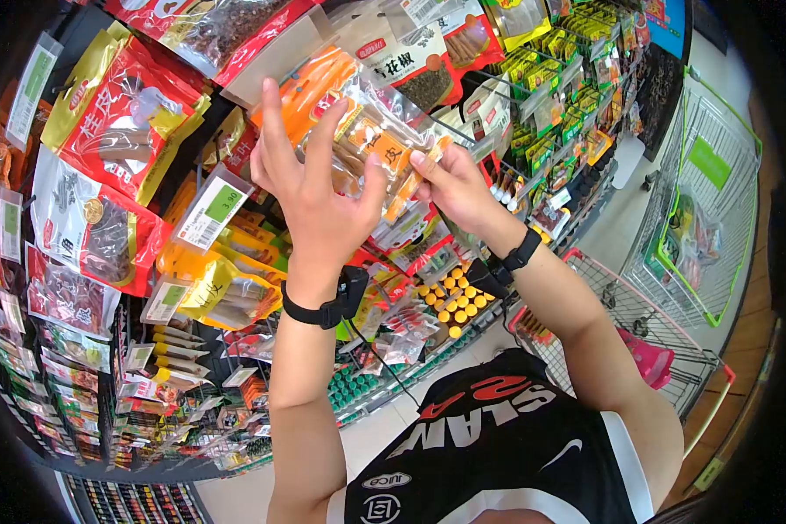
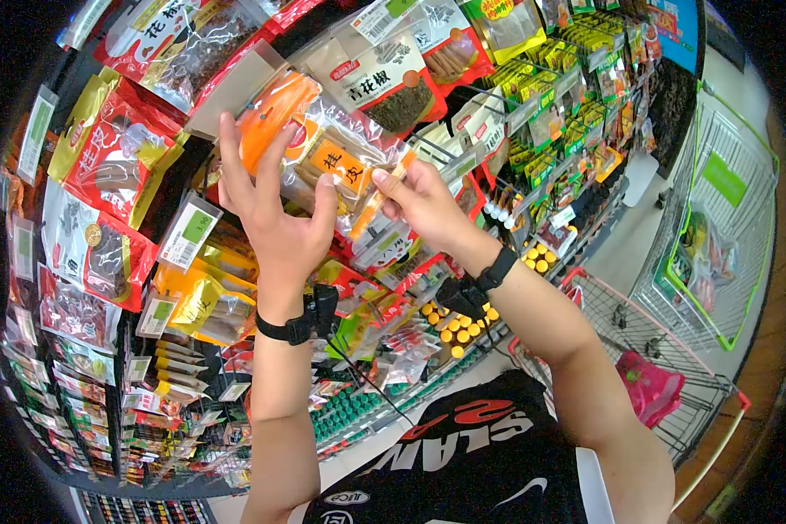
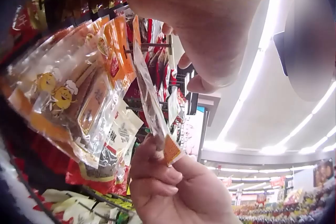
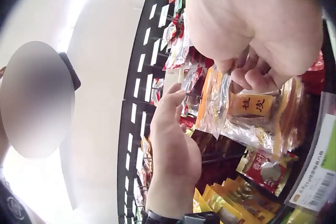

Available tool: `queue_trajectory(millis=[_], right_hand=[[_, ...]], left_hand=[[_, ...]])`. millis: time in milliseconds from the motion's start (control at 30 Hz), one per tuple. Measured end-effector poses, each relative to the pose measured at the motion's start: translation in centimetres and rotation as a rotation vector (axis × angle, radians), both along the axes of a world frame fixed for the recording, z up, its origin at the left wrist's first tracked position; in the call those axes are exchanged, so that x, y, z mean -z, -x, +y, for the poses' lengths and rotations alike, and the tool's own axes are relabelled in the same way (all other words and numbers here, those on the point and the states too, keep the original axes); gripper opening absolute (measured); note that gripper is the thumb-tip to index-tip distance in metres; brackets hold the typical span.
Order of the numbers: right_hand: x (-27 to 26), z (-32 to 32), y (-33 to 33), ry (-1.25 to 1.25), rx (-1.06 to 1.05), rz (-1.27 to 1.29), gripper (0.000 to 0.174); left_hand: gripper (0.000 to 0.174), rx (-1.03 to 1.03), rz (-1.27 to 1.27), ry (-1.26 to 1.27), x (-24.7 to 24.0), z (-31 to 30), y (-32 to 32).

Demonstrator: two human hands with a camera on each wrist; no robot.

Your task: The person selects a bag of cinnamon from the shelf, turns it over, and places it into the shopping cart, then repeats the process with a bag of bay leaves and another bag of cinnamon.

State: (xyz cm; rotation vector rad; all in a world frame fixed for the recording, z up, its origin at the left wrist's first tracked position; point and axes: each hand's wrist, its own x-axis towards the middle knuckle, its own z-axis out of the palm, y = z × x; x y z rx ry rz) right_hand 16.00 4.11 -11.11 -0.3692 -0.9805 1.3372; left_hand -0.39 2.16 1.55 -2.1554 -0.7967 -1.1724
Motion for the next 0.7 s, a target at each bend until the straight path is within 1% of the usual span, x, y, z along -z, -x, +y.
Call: queue_trajectory(millis=[200,300,467,500,567,600,633,667,700], right_hand=[[-0.1,0.0,0.0,-0.011,0.014,-0.024,0.022],[-0.7,-0.4,-0.2,-0.012,0.040,-0.098,0.022],[-1.5,-0.2,-0.3,-0.008,-0.027,-0.195,0.020],[-1.4,-0.2,-0.3,-0.014,-0.046,-0.219,0.019],[-1.0,-0.1,0.5,-0.035,-0.011,-0.153,0.022],[-0.6,0.1,0.7,-0.047,0.010,-0.119,0.024],[0.2,0.4,0.3,-0.013,-0.055,-0.176,0.038],[0.7,0.1,-0.1,0.010,-0.065,-0.171,0.037],[1.3,-0.4,-0.4,0.038,-0.076,-0.168,0.036]], left_hand=[[0.061,-0.011,-0.015,0.036,0.0,-0.5,-0.5],[0.062,-0.005,-0.024,0.046,0.4,-0.4,-0.6],[0.063,-0.023,0.013,0.032,1.6,-0.2,-0.7],[0.063,-0.033,0.007,0.075,2.1,-0.3,-0.7],[0.064,-0.051,-0.003,0.159,3.1,-0.5,-0.7],[0.064,-0.050,0.002,0.147,3.5,-0.6,-0.7],[0.064,-0.047,0.009,0.137,3.9,-0.7,-0.7],[0.065,-0.042,0.015,0.130,4.3,-0.8,-0.8],[0.065,-0.009,0.009,0.175,4.3,-1.2,-0.9]])
